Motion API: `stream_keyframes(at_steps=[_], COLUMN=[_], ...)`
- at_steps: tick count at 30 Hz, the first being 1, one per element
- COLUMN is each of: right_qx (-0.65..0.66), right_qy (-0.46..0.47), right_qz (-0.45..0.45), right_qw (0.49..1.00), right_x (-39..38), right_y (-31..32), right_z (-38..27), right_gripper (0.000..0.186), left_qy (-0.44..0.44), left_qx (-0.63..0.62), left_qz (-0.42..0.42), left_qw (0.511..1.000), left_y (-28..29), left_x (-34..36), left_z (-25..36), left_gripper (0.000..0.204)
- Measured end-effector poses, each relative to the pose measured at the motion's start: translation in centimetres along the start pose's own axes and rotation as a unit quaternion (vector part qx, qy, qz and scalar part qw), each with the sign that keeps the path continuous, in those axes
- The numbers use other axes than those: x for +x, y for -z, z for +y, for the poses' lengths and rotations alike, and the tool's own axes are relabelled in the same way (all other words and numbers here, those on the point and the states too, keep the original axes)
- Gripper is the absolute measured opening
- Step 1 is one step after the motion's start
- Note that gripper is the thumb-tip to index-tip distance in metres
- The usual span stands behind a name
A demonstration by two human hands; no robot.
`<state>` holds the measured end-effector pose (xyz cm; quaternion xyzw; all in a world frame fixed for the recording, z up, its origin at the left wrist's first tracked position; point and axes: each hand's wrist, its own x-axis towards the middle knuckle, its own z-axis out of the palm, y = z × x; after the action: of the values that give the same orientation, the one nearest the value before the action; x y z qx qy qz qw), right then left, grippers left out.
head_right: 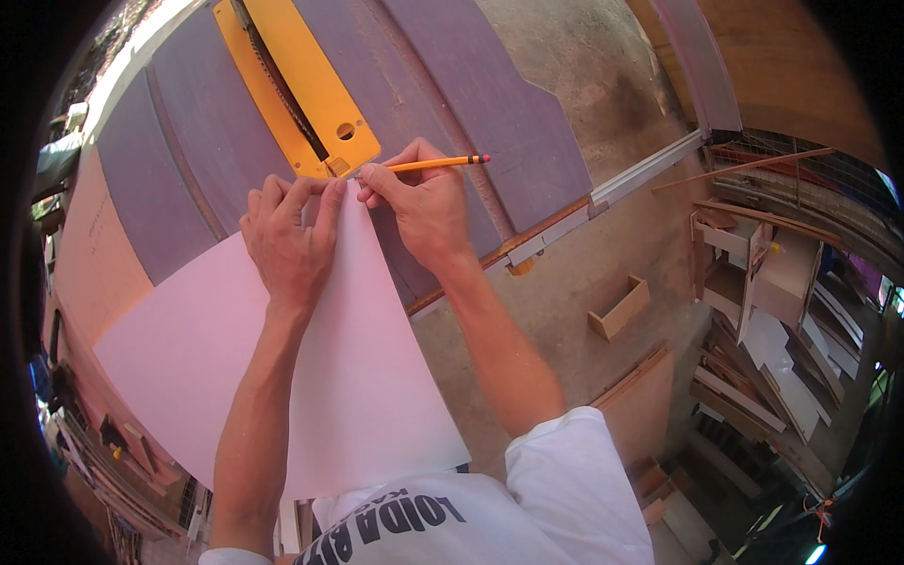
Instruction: The person positions a large pink board on a table saw, adjusts the fence, and marks the board with a pencil. The person then moves the board to a workbench and continues marking it.
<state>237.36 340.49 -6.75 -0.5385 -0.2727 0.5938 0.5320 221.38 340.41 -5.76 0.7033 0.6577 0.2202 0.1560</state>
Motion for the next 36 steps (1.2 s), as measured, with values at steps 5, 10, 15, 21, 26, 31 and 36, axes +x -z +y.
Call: stream_keyframes(at_steps=[5,10,15,21,26,31,36], right_qx=[0.005,-0.001,-0.013,-0.025,-0.005,-0.011,-0.011], right_qy=[-0.003,0.002,0.008,0.005,0.002,0.006,0.004], right_qz=[0.001,0.007,-0.002,-0.008,-0.003,-0.003,0.0], right_qw=[1.0,1.0,1.0,1.0,1.0,1.0,1.0], right_x=[-0.17,-0.21,-0.42,-0.55,-0.37,-0.54,-0.39], right_y=[0.28,-0.01,0.2,0.32,0.21,0.26,-0.02], right_z=[0.32,0.19,0.2,0.25,0.41,0.41,0.33], right_gripper=[0.018,0.018,0.019,0.016,0.016,0.016,0.016], left_qy=[0.005,0.007,0.005,-0.003,0.0,-0.003,0.0], left_qx=[0.001,-0.001,0.0,-0.001,-0.001,-0.003,0.0], left_qz=[-0.007,-0.007,-0.005,0.003,0.002,0.007,0.006], left_qw=[1.0,1.0,1.0,1.0,1.0,1.0,1.0], left_y=[0.08,0.12,0.09,-0.04,0.01,-0.01,-0.05], left_x=[-0.02,-0.01,-0.01,-0.04,-0.05,-0.1,-0.12], left_z=[0.04,0.09,0.06,-0.09,0.0,-0.01,-0.12], left_gripper=[0.021,0.021,0.021,0.021,0.02,0.019,0.02])
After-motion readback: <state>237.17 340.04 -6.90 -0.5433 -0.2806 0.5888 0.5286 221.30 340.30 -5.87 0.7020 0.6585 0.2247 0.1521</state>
